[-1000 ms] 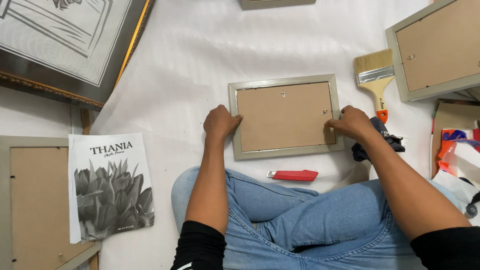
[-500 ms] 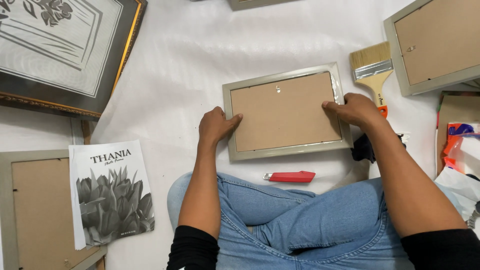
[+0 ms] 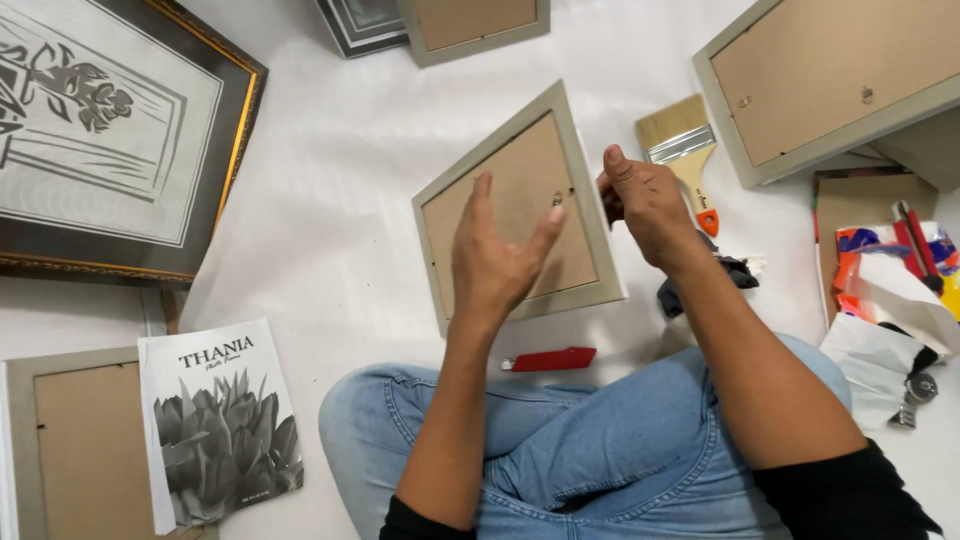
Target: Assembling a picture frame by cleaning the glass, inserting the artwork, and securing the backing board.
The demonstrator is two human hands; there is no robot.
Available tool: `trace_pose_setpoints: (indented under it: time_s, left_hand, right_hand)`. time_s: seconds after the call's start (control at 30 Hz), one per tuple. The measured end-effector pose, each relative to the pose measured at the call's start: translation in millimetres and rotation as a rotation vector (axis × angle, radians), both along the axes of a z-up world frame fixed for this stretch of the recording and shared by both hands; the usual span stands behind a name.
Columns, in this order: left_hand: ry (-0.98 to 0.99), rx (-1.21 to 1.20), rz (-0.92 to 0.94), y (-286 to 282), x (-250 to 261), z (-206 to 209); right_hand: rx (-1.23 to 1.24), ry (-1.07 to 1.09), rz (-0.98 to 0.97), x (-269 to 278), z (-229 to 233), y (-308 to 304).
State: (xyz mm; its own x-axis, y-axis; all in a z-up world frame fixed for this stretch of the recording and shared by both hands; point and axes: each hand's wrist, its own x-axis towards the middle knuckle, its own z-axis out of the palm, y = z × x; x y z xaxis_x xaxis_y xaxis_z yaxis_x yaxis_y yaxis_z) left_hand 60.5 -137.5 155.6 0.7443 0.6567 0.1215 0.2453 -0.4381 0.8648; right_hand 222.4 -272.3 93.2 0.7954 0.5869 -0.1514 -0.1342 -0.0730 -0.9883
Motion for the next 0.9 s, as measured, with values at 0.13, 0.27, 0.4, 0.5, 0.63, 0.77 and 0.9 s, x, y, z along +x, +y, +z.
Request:
trace_pose_setpoints:
  time_s: [0.13, 0.27, 0.4, 0.5, 0.63, 0.77, 0.9]
  left_hand:
    - [0.179, -0.106, -0.193, -12, 44, 15]
    - [0.318, -0.070, -0.179, -8, 49, 12]
    - [0.181, -0.125, -0.168, 5, 26, 20]
    - [0.147, -0.123, -0.174, 18, 12, 13]
    - [0.157, -0.128, -0.155, 27, 10, 12]
    - [0.108, -0.177, -0.154, 30, 5, 18]
    - [0.085, -0.224, -0.123, 36, -8, 23]
  right_hand:
    - [0.150, 0.289, 0.180, 1, -1, 1]
    - [-0.021, 0.233, 0.245, 3, 31, -13]
    - [-1.156, -0.504, 0.187, 55, -55, -52]
    - [-1.167, -0.192, 0.070, 76, -93, -79]
    - [-1.375, -0.067, 0.207, 53, -76, -97]
    - [-1.462, -0.115, 0.308, 56, -118, -100]
    - [-1.239, -0.293, 0.129, 50, -75, -78]
